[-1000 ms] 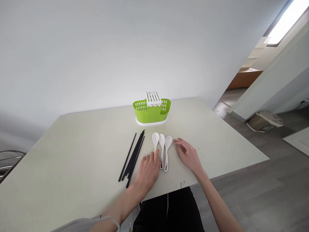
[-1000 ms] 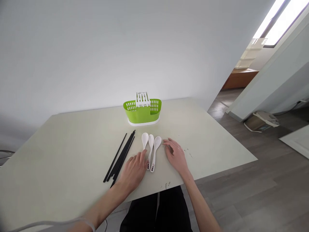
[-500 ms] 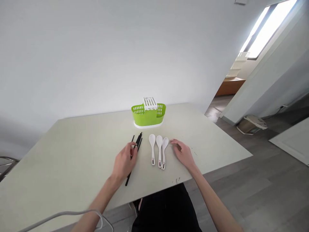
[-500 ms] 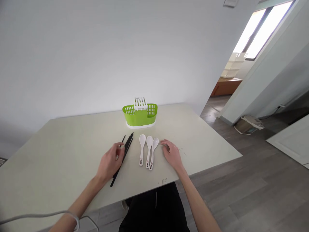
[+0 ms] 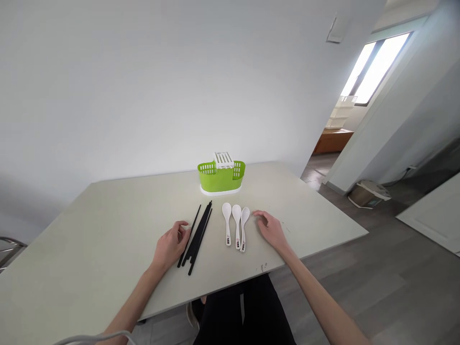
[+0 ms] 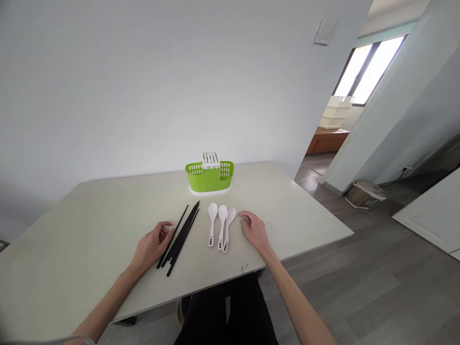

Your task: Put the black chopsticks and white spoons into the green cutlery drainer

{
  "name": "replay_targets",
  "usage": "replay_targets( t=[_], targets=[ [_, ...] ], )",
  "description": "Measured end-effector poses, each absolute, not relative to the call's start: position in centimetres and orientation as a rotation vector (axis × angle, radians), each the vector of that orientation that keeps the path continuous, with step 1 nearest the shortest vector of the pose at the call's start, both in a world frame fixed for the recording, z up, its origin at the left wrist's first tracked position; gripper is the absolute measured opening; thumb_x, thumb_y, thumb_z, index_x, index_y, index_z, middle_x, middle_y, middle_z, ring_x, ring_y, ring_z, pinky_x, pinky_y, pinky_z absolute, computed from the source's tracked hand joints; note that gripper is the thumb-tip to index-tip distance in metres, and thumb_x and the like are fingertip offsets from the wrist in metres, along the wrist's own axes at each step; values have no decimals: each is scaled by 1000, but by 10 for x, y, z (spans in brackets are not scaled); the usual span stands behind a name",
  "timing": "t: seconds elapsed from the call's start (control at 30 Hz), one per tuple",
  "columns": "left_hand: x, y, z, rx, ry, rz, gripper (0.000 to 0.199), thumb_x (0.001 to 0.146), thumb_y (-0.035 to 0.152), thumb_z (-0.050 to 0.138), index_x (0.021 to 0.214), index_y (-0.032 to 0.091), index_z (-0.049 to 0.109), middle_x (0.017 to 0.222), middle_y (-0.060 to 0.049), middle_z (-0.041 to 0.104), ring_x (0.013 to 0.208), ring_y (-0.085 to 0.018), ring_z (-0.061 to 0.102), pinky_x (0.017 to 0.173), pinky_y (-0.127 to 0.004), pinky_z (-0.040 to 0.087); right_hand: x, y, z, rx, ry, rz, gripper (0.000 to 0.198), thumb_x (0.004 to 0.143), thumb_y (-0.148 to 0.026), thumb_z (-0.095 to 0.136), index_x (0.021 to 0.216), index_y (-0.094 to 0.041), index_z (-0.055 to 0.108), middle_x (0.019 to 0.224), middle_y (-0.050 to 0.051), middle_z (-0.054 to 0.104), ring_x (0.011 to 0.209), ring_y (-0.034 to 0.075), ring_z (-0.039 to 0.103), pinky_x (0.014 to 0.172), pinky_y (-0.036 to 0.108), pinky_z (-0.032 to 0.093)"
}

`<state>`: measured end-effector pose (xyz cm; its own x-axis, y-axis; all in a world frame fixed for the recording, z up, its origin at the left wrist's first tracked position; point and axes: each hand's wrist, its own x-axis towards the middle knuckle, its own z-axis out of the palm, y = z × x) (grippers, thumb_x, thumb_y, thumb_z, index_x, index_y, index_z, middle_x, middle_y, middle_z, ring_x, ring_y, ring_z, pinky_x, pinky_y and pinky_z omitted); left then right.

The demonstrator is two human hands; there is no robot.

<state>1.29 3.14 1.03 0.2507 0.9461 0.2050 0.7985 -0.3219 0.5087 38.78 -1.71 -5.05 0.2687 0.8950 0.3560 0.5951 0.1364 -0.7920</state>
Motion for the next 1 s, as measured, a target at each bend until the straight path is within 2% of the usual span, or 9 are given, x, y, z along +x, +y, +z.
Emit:
replay_targets(
  t=[0.17,0.3,0.53,0.7,0.83,1.0],
  targets=[
    [12,31,8,2297,1594,660,36,101,57,43,116,27,55,82,3,66,69,-19,63,66,-31,44,390,-13,-49,-1583,-1412,284,35,92,-27,45,119,-24,67,124,8,77,113,26,72,103,49,55],
    [12,31,7,2320,1598,655,36,98,57,48,116,27,55,80,4,65,68,-18,62,66,-30,44,393,4,-35,-1547,-1449,154,38,94,-26,43,127,-21,63,131,12,72,122,27,67,109,51,52],
    [9,30,6,2306,1577,697,35,96,56,50,114,27,57,79,4,65,68,-18,62,67,-31,46,385,72,13,-1500,-1672,-26,57,93,-20,47,150,-20,50,154,15,54,147,31,45,123,56,38],
    [9,28,8,2303,1563,709,34,97,56,49,112,27,57,75,5,63,67,-18,61,66,-31,45,374,122,23,-1555,-1819,-44,69,91,-18,50,159,-15,40,166,17,41,157,36,30,127,60,30],
    [10,27,10,2304,1571,708,35,96,57,52,113,27,58,75,5,62,67,-18,62,66,-31,46,369,141,15,-1611,-1920,-3,65,92,-17,52,157,-15,45,164,18,45,158,41,27,125,64,32],
    [10,27,12,2296,1574,690,35,95,58,52,111,27,58,75,4,62,67,-18,62,65,-30,46,370,141,7,-1631,-2010,38,59,96,-18,50,155,-16,49,159,16,52,158,37,30,124,60,36]
  ],
)
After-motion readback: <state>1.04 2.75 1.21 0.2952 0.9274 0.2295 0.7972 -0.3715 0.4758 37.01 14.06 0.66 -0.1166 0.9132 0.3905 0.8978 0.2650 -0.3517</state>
